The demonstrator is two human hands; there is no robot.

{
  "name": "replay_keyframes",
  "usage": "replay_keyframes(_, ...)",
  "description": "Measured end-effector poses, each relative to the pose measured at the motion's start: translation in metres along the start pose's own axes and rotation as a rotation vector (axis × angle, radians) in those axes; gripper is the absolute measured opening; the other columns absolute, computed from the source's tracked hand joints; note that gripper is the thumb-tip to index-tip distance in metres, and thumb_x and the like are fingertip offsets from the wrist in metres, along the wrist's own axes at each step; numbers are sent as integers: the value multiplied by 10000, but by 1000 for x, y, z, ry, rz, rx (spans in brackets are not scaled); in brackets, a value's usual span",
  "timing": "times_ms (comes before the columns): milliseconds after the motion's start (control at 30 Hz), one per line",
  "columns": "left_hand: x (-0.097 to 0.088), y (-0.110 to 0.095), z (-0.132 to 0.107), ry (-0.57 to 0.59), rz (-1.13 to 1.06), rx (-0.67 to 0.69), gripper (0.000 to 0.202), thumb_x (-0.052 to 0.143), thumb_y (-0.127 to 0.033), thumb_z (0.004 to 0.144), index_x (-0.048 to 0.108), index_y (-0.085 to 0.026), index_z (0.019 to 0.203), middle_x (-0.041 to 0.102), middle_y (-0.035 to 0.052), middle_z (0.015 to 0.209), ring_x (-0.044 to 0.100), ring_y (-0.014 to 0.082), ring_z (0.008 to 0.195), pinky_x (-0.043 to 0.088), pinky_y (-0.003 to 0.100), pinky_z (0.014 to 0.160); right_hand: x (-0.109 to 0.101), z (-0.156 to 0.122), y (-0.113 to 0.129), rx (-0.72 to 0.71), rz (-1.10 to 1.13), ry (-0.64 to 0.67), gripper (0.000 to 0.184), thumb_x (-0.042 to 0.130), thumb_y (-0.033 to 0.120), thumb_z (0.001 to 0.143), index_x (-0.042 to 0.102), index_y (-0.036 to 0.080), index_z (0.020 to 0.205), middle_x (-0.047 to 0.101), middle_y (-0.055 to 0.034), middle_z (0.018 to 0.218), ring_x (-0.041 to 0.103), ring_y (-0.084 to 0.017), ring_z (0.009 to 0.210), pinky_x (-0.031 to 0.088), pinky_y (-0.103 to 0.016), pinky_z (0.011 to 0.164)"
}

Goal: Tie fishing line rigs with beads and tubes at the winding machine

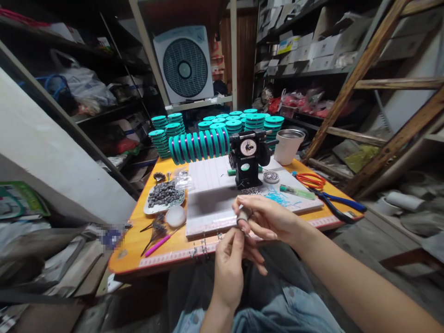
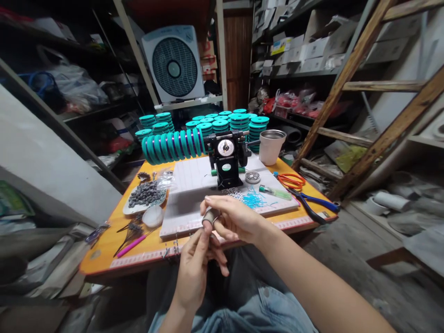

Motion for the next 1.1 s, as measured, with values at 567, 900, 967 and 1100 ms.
replay_keyframes(567, -12, 36, -48, -7, -340, -251, 325, 510, -372, 941, 631, -144, 745, 721, 32, 546, 667, 133, 408, 408, 136, 375, -2, 10, -7, -16, 128, -61, 388, 644, 480, 818, 455, 181, 659, 574, 41, 442, 367, -26, 209, 244, -90, 203)
replay_keyframes(900, -18, 44, -52, 62, -403, -310, 319, 536, -373, 926, 597, -139, 719, 747, 53, 650, 691, 144, 476, 457, 176, 439, -1, 10, -8, -24, 98, -41, 402, 656, 509, 800, 457, 181, 678, 576, 49, 445, 362, -22, 195, 213, -90, 206)
replay_keyframes(967, -20, 46, -53, 72, -411, -318, 310, 560, -381, 911, 605, -138, 723, 755, 52, 687, 699, 144, 492, 467, 179, 449, -1, 10, -8, -23, 99, -44, 400, 656, 507, 801, 459, 181, 679, 578, 48, 445, 360, -22, 196, 209, -90, 206)
replay_keyframes(1100, -22, 50, -54, 89, -421, -331, 317, 580, -399, 894, 613, -135, 723, 757, 55, 713, 708, 148, 514, 480, 184, 462, -3, 10, -9, -26, 101, -51, 398, 660, 505, 799, 466, 179, 680, 581, 48, 449, 357, -18, 199, 214, -88, 209)
Point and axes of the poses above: each hand's wrist, its own z-axis towards the middle knuckle, its own x-axis out of the palm, y = z × x, the point moved 5 cm from there along z, towards the middle knuckle
